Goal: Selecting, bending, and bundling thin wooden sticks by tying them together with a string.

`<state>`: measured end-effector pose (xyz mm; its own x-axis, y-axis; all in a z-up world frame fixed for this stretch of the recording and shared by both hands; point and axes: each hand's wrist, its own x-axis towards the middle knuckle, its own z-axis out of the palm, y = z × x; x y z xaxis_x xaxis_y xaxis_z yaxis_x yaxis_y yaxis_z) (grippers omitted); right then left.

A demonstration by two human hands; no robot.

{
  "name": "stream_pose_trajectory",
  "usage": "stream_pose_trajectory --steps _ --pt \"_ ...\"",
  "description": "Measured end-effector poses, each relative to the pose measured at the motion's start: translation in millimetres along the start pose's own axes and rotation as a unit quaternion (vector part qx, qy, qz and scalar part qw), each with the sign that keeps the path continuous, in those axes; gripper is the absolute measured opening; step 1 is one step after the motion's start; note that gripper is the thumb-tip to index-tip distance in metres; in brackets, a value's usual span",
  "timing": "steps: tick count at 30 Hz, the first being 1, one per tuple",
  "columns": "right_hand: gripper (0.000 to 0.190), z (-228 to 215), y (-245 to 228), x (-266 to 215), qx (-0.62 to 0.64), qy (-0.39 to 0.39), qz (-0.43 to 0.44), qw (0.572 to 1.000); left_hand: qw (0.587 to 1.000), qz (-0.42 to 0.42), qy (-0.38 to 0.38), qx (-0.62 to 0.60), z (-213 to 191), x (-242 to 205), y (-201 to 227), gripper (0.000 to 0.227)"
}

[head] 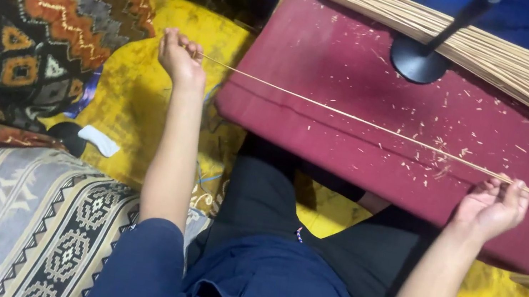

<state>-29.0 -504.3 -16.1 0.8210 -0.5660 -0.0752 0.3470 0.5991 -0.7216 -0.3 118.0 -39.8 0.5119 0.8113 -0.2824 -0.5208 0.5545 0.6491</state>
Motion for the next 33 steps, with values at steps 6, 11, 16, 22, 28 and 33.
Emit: stream_pose_trajectory --steps 6,11,16,22,28,33 --pt "0.009 -16 5 11 -0.006 -0.033 -0.004 0.999 0.998 0.013 0.026 0.063 9 -10 8 0.018" --pt "0.010 -19 6 12 -0.005 -0.033 -0.007 0.999 0.996 0.029 0.009 0.082 12 -13 11 0.020" --pt "0.010 -20 7 11 -0.012 -0.028 -0.018 0.999 0.998 0.034 0.001 0.058 13 -6 12 0.024" --pt "0.007 -24 8 14 0.004 -0.031 -0.020 0.999 0.999 0.020 0.041 -0.002 -4 20 6 0.017" --pt "0.007 -11 4 4 0.013 -0.016 -0.020 1.000 0.998 -0.033 -0.019 0.054 24 -47 -5 0.059" --pt "0.005 -7 4 -1 -0.003 -0.059 0.009 0.998 0.943 -0.040 -0.319 0.090 44 -150 -45 0.056"
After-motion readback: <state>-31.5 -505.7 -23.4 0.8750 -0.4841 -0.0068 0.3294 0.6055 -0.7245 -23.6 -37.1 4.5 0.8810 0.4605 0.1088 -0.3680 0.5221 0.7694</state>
